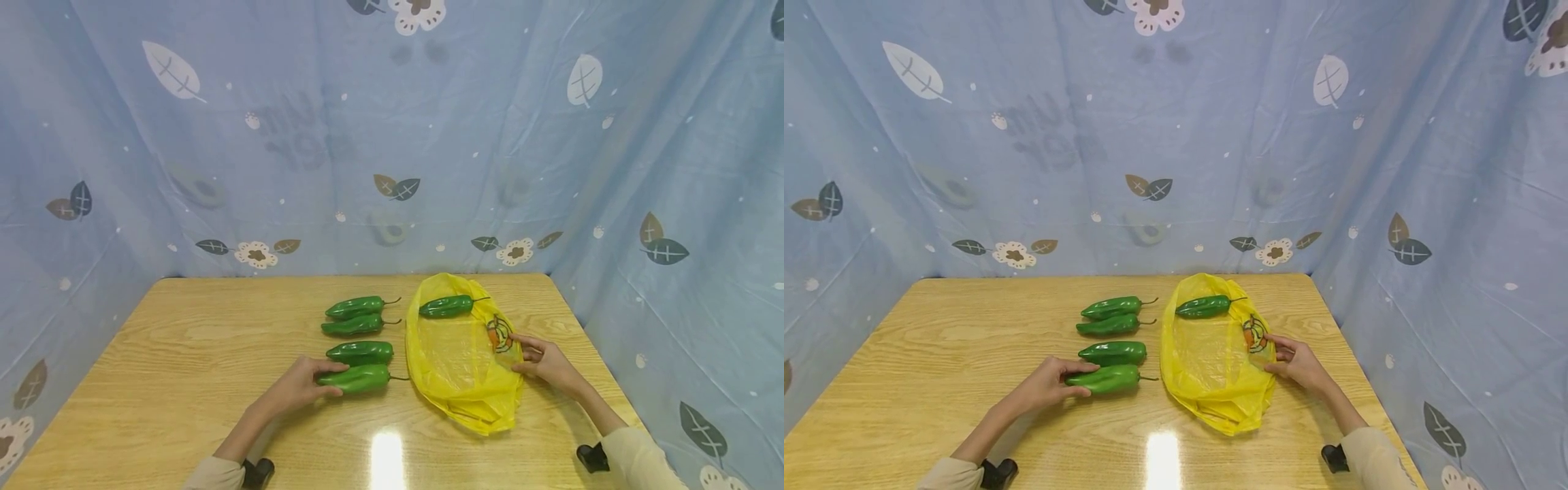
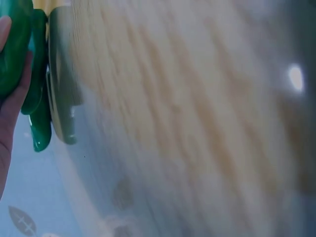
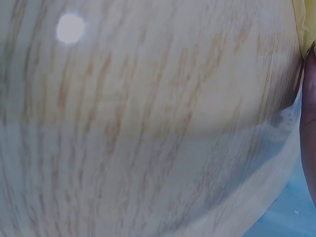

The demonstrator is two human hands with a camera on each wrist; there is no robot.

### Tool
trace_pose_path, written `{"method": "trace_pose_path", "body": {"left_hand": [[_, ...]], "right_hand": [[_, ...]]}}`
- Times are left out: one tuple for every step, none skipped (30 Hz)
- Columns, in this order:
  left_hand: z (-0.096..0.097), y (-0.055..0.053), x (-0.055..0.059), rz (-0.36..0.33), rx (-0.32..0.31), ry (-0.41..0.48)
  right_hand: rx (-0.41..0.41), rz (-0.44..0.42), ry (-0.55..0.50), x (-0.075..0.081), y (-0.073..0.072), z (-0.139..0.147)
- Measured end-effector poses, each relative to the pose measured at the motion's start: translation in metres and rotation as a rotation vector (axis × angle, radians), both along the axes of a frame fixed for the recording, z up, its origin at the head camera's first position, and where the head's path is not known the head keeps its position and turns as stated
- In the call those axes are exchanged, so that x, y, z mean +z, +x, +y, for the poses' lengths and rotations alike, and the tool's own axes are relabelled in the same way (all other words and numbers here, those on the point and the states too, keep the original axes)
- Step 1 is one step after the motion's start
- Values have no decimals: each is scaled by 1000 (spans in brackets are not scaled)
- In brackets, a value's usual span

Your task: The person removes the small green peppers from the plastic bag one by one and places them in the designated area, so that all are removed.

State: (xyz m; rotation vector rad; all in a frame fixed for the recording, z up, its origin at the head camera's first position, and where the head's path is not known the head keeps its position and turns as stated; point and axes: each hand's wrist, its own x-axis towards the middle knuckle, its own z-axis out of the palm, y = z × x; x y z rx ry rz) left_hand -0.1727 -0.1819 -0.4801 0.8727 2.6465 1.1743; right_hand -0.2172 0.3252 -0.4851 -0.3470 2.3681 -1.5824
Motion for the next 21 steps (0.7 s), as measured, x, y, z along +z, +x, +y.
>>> {"method": "trace_pose_path", "body": {"left_hand": [[0,0,0,-5,-5,2],[0,0,0,-6,-8,1],[0,-1,0,-7,-11,-1],[0,-1,0,-9,-14,-3],[0,-2,0,-10,-17,-3],[0,-3,0,-16,-19,-1],[0,-3,0,-19,-22,1],[0,-4,0,-26,-25,5],[-1,-5,0,-34,-25,11],[-1,-6,0,-47,-25,16],[-1,-6,-1,-53,-24,17],[-1,-7,-1,-62,-23,19],[-2,-8,-1,-71,-23,22],[-2,-9,-2,-82,-23,22],[-3,-10,-3,-91,-24,23],[-3,-11,-4,-97,-27,22],[-4,-12,-4,-103,-32,23],[-4,-13,-5,-113,-38,27],[-5,-14,-6,-124,-43,32],[-5,-14,-7,-134,-51,37],[-6,-15,-7,-145,-57,40]], "right_hand": [[-2,2,2,-1,0,0],[-2,1,2,-1,-1,0],[-5,1,5,-2,-1,0],[-3,4,8,-3,-1,0],[-7,5,7,-3,-2,0],[-5,8,8,-3,-2,0],[-7,6,7,-3,-2,0],[-6,5,5,-3,-2,0],[-9,3,4,-3,-1,0],[-7,2,5,-4,-2,0],[-9,-1,4,-4,-1,0],[-8,-4,4,-4,-2,0],[-15,-11,1,-4,-2,0],[-13,-13,0,-4,-2,0],[-13,-14,0,-4,-2,0],[-10,-13,-1,-4,-1,0],[-10,-14,-5,-4,-1,0],[-9,-14,-6,-4,-1,0],[-9,-14,-8,-4,-1,0],[-6,-14,-10,-4,-2,0],[-6,-14,-11,-4,-2,0]]}}
